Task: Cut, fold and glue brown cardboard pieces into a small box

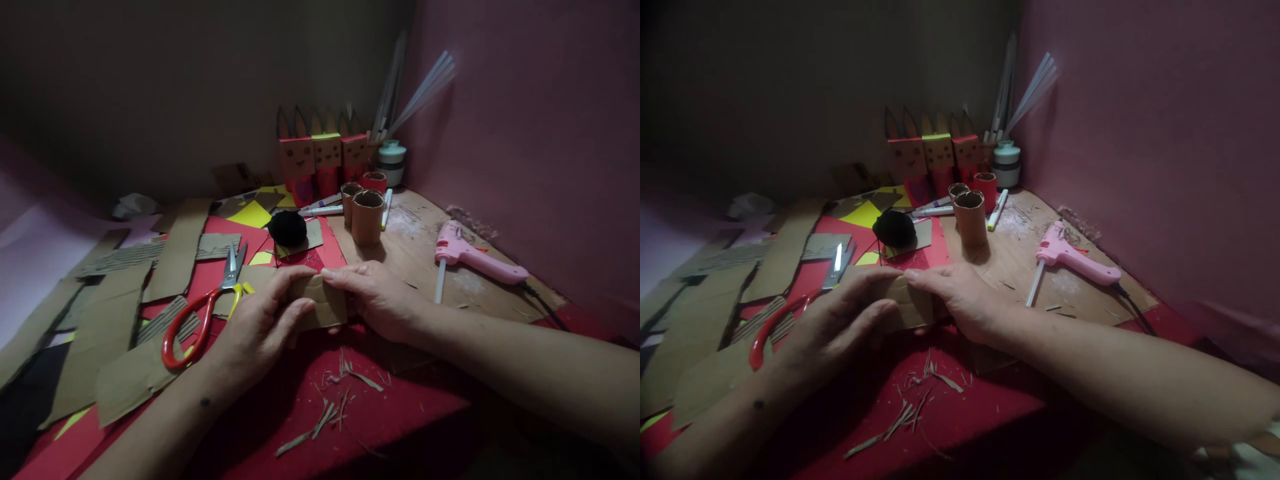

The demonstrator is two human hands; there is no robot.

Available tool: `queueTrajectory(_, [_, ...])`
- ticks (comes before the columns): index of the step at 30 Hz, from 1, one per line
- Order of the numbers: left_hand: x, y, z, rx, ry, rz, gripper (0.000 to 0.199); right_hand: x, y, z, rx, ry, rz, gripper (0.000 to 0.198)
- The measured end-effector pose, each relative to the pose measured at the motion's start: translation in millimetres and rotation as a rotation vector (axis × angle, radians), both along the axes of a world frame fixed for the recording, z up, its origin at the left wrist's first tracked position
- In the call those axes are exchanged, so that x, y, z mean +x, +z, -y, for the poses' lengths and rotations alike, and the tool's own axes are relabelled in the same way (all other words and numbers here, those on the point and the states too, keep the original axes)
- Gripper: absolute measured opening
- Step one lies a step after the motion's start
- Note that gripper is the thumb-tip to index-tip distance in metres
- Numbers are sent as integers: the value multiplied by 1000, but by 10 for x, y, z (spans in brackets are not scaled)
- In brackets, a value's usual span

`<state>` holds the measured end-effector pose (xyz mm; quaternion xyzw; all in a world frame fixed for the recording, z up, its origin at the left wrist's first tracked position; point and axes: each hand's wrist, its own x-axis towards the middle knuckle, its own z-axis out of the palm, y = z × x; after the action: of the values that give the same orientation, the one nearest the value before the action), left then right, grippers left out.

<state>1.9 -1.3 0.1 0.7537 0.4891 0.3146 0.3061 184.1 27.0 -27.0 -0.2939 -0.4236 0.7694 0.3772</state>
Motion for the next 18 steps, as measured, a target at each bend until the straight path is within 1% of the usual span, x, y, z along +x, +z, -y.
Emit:
queueTrajectory(2, [-4,-5,3,11,-9,4,28,7,-24,3,35,17,20,29])
queueTrajectory(4, [4,3,7,-82,6,103,30,15,-36,8,59,7,11,29])
queueTrajectory(6, [19,23,10,-189,52,201,32,19,-30,18,81,-18,0,27])
queueTrajectory(8, [30,48,9,-278,100,222,34,20,-9,32,137,-41,21,24])
queueTrajectory(10, [33,67,4,-336,109,197,34,20,18,51,223,-66,73,21])
queueTrajectory(12, [32,73,3,-340,94,184,30,23,44,72,295,-100,129,19])
queueTrajectory(14, [30,67,9,-294,94,168,26,31,63,92,331,-127,160,18])
queueTrajectory(16, [28,52,21,-250,105,142,22,40,76,110,320,-126,169,17])
queueTrajectory(18, [25,32,35,-198,98,116,20,48,87,126,268,-102,152,15])
